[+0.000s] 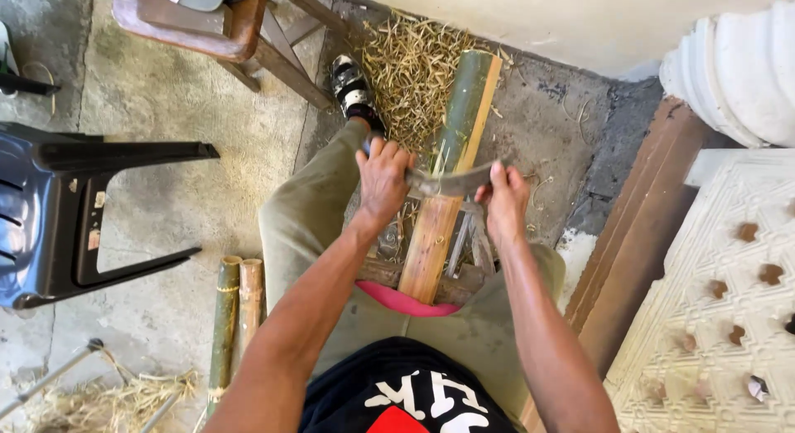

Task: The person is using a knife to strip the outer layer of a bamboo stick.

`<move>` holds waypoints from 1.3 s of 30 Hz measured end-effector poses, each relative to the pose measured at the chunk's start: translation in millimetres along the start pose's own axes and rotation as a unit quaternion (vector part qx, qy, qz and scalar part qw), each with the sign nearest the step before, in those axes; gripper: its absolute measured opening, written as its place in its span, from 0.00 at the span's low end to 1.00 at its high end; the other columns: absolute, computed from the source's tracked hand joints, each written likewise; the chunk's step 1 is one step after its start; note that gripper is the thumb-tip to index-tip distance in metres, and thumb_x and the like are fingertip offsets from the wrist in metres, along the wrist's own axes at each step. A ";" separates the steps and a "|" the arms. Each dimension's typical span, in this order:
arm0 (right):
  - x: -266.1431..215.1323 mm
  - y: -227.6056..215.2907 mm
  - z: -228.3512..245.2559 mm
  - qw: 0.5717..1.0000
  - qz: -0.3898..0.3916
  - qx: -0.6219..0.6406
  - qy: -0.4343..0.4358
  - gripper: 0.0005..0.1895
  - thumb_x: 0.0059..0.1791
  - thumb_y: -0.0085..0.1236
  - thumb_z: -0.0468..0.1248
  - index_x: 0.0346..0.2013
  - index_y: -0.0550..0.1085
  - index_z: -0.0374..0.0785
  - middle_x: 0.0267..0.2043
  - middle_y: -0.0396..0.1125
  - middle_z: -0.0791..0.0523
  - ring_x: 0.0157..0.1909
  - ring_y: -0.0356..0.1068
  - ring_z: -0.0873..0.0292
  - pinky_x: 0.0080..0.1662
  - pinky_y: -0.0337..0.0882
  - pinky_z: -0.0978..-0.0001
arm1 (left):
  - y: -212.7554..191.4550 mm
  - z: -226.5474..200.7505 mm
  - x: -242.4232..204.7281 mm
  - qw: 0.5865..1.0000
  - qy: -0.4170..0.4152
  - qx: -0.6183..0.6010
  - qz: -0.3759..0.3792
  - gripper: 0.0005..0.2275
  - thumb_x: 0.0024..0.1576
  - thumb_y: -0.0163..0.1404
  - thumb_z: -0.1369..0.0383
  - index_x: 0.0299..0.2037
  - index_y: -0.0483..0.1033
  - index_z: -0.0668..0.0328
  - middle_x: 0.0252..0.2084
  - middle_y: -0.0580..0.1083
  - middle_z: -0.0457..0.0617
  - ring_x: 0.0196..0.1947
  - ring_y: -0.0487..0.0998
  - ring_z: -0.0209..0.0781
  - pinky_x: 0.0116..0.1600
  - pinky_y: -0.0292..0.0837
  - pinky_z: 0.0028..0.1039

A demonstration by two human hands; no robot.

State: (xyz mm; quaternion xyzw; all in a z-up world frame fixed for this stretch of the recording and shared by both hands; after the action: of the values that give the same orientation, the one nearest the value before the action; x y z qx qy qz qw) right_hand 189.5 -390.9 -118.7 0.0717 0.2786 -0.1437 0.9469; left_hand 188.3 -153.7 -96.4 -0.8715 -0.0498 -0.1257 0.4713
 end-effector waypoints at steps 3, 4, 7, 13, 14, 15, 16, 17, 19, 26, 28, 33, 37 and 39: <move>-68.0 -17.4 -33.0 0.999 0.028 -0.018 -0.016 0.09 0.58 0.49 0.40 0.37 0.71 0.38 0.29 0.68 0.57 0.24 0.67 0.65 0.28 0.72 0.72 | -12.5 1.8 -53.3 1.000 0.006 -0.012 0.001 0.07 0.59 0.55 0.69 0.29 0.72 0.54 0.34 0.69 0.47 0.42 0.68 0.50 0.45 0.55 0.45; -70.3 -22.2 -45.0 0.999 0.027 -0.023 -0.009 0.09 0.58 0.49 0.40 0.37 0.71 0.38 0.29 0.68 0.57 0.24 0.67 0.65 0.28 0.72 0.72 | -11.5 3.2 -63.6 1.000 -0.001 -0.014 0.006 0.07 0.59 0.55 0.69 0.29 0.72 0.54 0.34 0.69 0.47 0.42 0.68 0.50 0.45 0.55 0.45; -62.1 -19.4 -46.2 1.000 0.018 -0.011 -0.013 0.09 0.58 0.49 0.39 0.38 0.70 0.38 0.28 0.69 0.56 0.25 0.68 0.65 0.28 0.72 0.72 | -3.4 7.5 -65.7 0.999 -0.018 -0.022 0.034 0.08 0.60 0.55 0.68 0.28 0.72 0.56 0.32 0.68 0.48 0.41 0.68 0.49 0.45 0.55 0.45; -3.9 1.4 -7.9 0.996 0.007 -0.034 -0.085 0.11 0.60 0.52 0.37 0.35 0.71 0.36 0.28 0.67 0.57 0.25 0.67 0.65 0.28 0.72 0.70 | 0.3 8.9 -7.5 0.999 -0.012 -0.020 -0.025 0.08 0.60 0.54 0.70 0.27 0.72 0.55 0.32 0.68 0.47 0.41 0.68 0.49 0.44 0.55 0.43; -10.1 1.8 -5.3 0.997 0.006 -0.038 -0.067 0.10 0.59 0.51 0.38 0.35 0.71 0.37 0.28 0.68 0.57 0.25 0.68 0.65 0.29 0.74 0.70 | -2.7 7.7 -9.7 0.999 -0.021 -0.032 -0.016 0.06 0.57 0.54 0.71 0.28 0.73 0.54 0.32 0.69 0.47 0.41 0.68 0.48 0.44 0.55 0.43; -14.9 1.9 -3.4 0.998 0.004 -0.041 -0.050 0.10 0.58 0.51 0.38 0.34 0.71 0.38 0.28 0.69 0.57 0.25 0.69 0.65 0.29 0.75 0.70 | -4.2 7.0 -11.5 0.999 -0.031 -0.043 -0.007 0.03 0.54 0.53 0.73 0.28 0.74 0.54 0.32 0.69 0.46 0.42 0.69 0.48 0.45 0.56 0.43; -28.3 -1.5 -8.8 0.998 0.007 -0.042 -0.048 0.10 0.58 0.51 0.38 0.34 0.71 0.38 0.28 0.69 0.57 0.25 0.69 0.65 0.29 0.75 0.70 | -5.5 6.4 -27.2 0.999 -0.033 -0.041 -0.007 0.03 0.54 0.53 0.73 0.28 0.74 0.54 0.32 0.69 0.46 0.42 0.69 0.48 0.45 0.56 0.43; -39.9 -4.6 -14.7 0.998 0.019 -0.036 -0.041 0.10 0.58 0.51 0.38 0.35 0.71 0.38 0.29 0.69 0.57 0.25 0.68 0.65 0.29 0.75 0.70 | -5.5 6.4 -42.0 0.999 -0.027 -0.035 -0.007 0.04 0.55 0.53 0.73 0.29 0.74 0.54 0.33 0.69 0.47 0.42 0.69 0.49 0.45 0.55 0.43; -68.4 -18.8 -42.9 0.999 0.024 -0.031 -0.025 0.10 0.58 0.51 0.39 0.35 0.71 0.38 0.29 0.68 0.58 0.25 0.68 0.66 0.29 0.74 0.70 | -6.2 8.0 -73.3 0.999 -0.023 -0.031 0.002 0.04 0.57 0.54 0.73 0.30 0.74 0.55 0.34 0.69 0.47 0.41 0.68 0.49 0.45 0.55 0.43; -12.2 11.6 6.5 0.992 0.023 -0.087 -0.089 0.11 0.59 0.49 0.40 0.36 0.72 0.37 0.29 0.70 0.56 0.24 0.68 0.65 0.28 0.72 0.71 | 27.4 24.3 -24.1 0.997 -0.039 -0.062 -0.009 0.04 0.51 0.56 0.75 0.31 0.75 0.54 0.35 0.69 0.48 0.44 0.68 0.49 0.48 0.56 0.43; 33.9 19.7 27.5 0.990 0.018 -0.099 -0.097 0.11 0.58 0.50 0.40 0.37 0.72 0.37 0.30 0.71 0.56 0.24 0.68 0.65 0.28 0.72 0.71 | 34.7 26.5 14.5 0.997 -0.052 -0.054 -0.018 0.05 0.52 0.57 0.75 0.31 0.75 0.53 0.35 0.70 0.46 0.44 0.68 0.48 0.47 0.56 0.43; 37.0 31.1 61.8 0.995 0.020 -0.091 -0.040 0.12 0.58 0.50 0.41 0.37 0.73 0.36 0.30 0.72 0.56 0.23 0.67 0.65 0.27 0.71 0.72 | 30.4 16.9 33.1 0.997 -0.065 -0.038 -0.022 0.03 0.50 0.56 0.70 0.28 0.75 0.56 0.33 0.70 0.49 0.42 0.67 0.49 0.44 0.54 0.43; -49.3 12.3 13.7 0.991 0.052 -0.118 -0.038 0.12 0.57 0.47 0.43 0.37 0.70 0.37 0.30 0.72 0.56 0.23 0.67 0.64 0.26 0.72 0.71 | 15.2 14.1 -53.6 0.994 -0.071 -0.085 0.006 0.08 0.60 0.55 0.69 0.29 0.74 0.58 0.33 0.68 0.50 0.40 0.65 0.49 0.46 0.55 0.44; -75.4 -11.0 -33.8 0.997 0.034 -0.069 -0.028 0.12 0.59 0.49 0.40 0.36 0.69 0.35 0.27 0.68 0.55 0.24 0.68 0.64 0.30 0.74 0.72 | 11.1 11.1 -89.7 0.993 -0.091 -0.071 0.022 0.10 0.59 0.55 0.68 0.26 0.72 0.59 0.33 0.69 0.50 0.42 0.67 0.51 0.45 0.54 0.44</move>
State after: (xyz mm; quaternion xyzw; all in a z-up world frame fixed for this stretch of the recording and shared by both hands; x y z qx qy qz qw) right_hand 108.4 -376.5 -106.1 0.0113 0.2592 -0.0937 0.9612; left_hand 106.0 -147.7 -135.1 -0.9115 -0.0638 -0.0388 0.4045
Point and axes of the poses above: each hand's wrist, its own x-axis towards the middle knuckle, its own y-axis out of the palm, z = x × y, the point moved 1 cm from there along x, towards the middle knuckle
